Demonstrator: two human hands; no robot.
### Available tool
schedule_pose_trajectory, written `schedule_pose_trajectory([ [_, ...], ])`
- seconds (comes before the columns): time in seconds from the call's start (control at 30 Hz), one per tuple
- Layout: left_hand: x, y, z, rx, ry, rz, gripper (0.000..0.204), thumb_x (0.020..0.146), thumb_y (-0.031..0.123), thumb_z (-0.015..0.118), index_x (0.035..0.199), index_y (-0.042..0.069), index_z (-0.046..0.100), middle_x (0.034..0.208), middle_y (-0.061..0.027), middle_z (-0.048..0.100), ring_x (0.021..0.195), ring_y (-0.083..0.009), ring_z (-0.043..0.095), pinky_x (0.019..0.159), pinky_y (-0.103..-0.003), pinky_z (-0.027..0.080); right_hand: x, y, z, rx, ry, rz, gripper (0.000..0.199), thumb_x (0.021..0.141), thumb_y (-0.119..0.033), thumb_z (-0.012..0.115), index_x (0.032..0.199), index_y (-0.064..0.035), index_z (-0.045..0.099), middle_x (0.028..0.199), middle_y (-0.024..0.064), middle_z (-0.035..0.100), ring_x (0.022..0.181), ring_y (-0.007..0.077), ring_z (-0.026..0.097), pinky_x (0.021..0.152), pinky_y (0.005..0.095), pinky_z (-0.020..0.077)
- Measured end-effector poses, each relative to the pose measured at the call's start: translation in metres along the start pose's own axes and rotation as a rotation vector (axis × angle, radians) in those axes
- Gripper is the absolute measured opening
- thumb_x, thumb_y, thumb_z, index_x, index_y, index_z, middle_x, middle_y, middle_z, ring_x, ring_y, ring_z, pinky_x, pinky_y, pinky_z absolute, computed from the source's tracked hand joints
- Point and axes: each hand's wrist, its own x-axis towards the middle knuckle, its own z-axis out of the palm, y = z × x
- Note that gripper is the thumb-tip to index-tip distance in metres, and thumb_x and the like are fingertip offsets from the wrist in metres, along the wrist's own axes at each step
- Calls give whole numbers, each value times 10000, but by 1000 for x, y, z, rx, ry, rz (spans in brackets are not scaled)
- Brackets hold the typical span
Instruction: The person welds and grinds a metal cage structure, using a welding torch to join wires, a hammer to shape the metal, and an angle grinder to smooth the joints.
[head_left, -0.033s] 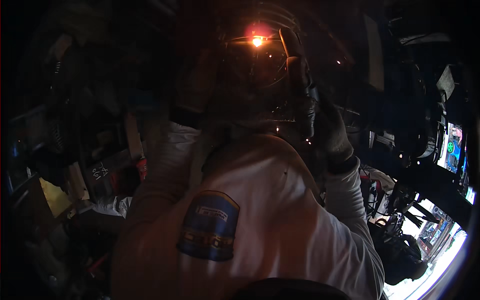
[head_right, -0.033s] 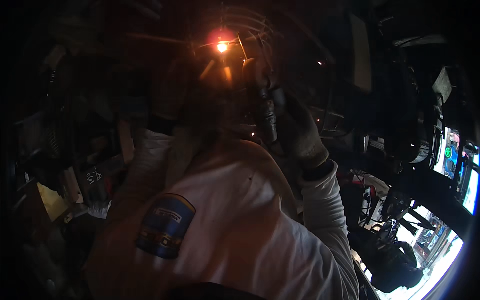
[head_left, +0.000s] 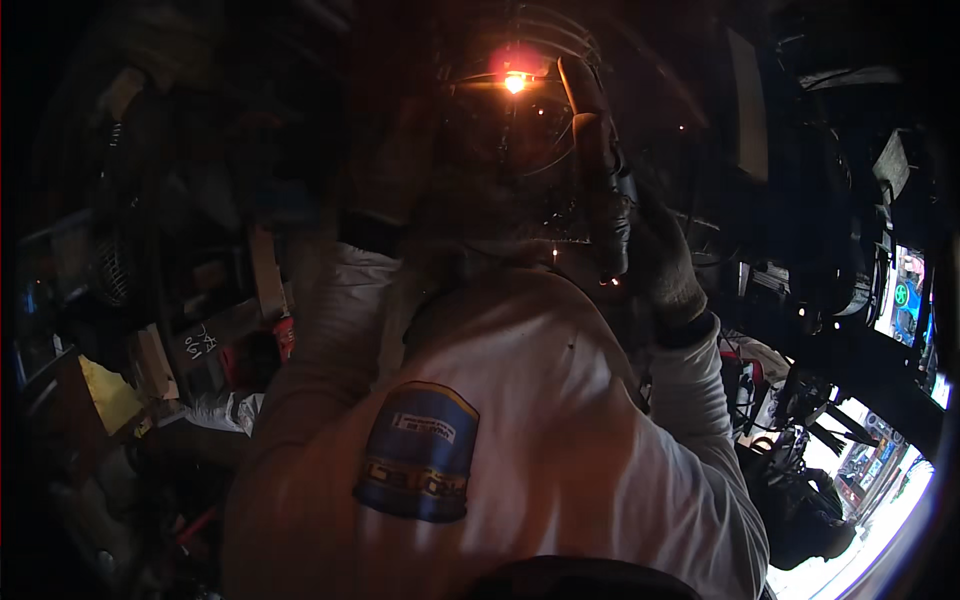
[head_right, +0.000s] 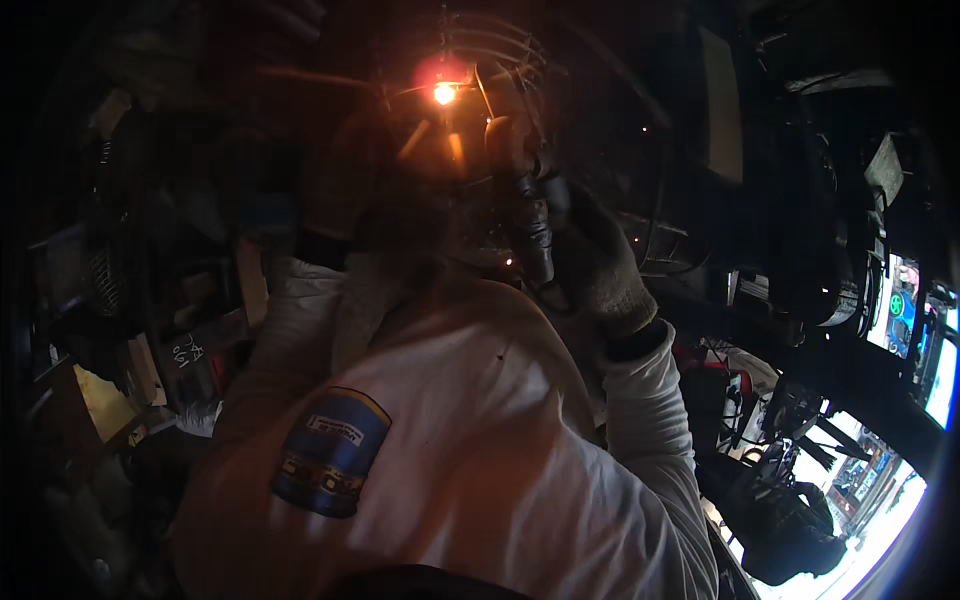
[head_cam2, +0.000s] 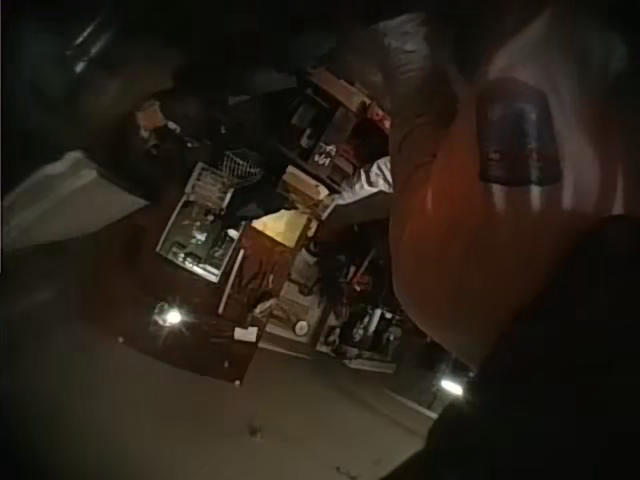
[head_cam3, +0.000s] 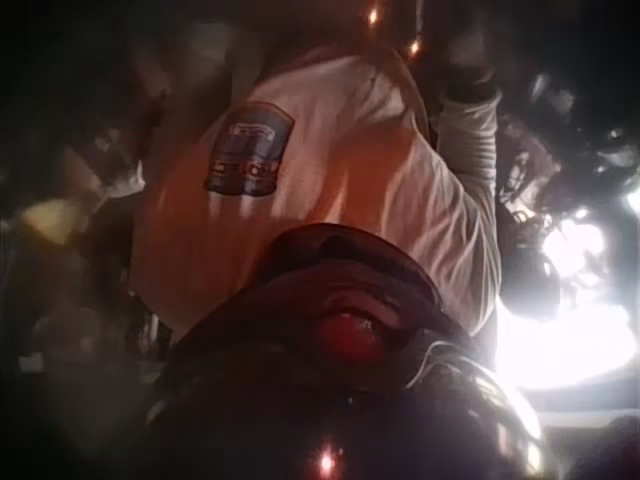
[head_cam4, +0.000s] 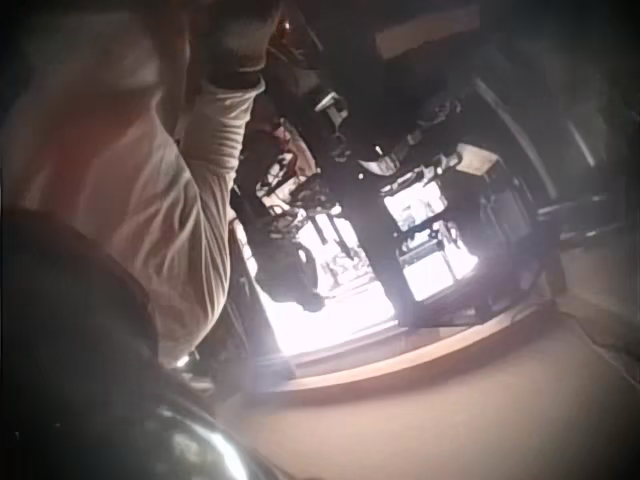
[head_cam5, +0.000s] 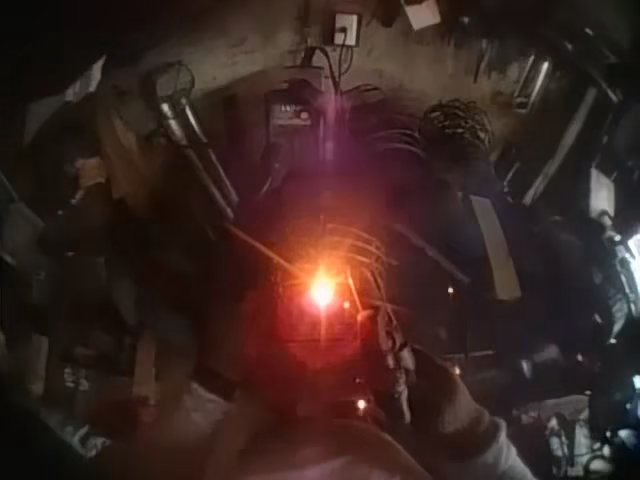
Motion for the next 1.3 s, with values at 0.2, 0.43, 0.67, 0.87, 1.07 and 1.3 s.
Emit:
schedule_pose_trajectory([
  [0.2,9,49,15,1237,159,419,247,927,173,685,1172,197,700,1187,-79,690,911,-316,691,743,-432,579,0,-18,3,1042,130,730,434,1074,-154,520,1466,18,446,1262,89,628,1087,148,630,919,312,526],
  [0.43,16,65,17,1428,123,596,443,770,96,746,1193,193,657,1301,-37,563,1139,-297,602,876,-428,565,-1,-21,-2,922,138,721,483,1071,-213,550,1485,9,437,1275,69,623,1079,121,610,914,283,506],
  [0.67,21,93,31,1029,251,253,311,856,154,762,1152,127,668,1132,-119,668,969,-364,674,812,-453,577,-18,-15,-1,906,284,751,498,1077,-266,526,1491,-2,442,1103,25,670,854,86,638,735,245,532],
  [0.87,18,99,25,956,229,181,263,901,213,755,1136,121,681,1041,-129,722,933,-365,700,783,-431,569,-35,-12,-4,953,331,827,504,1059,-237,564,1478,19,451,1251,76,641,1066,126,619,921,277,503],
  [1.07,11,112,21,941,212,173,253,904,187,754,1139,124,686,1073,-127,716,944,-333,699,796,-405,566,-51,-9,2,931,455,859,355,1051,-208,523,1347,-12,528,923,49,651,733,140,655,614,269,547],
  [1.3,23,105,8,922,294,294,212,928,209,725,1100,89,700,1049,-144,726,937,-356,706,820,-428,555,-56,-7,2,1006,486,853,348,1051,-241,521,1320,-22,539,922,58,648,715,152,656,601,282,549],
])
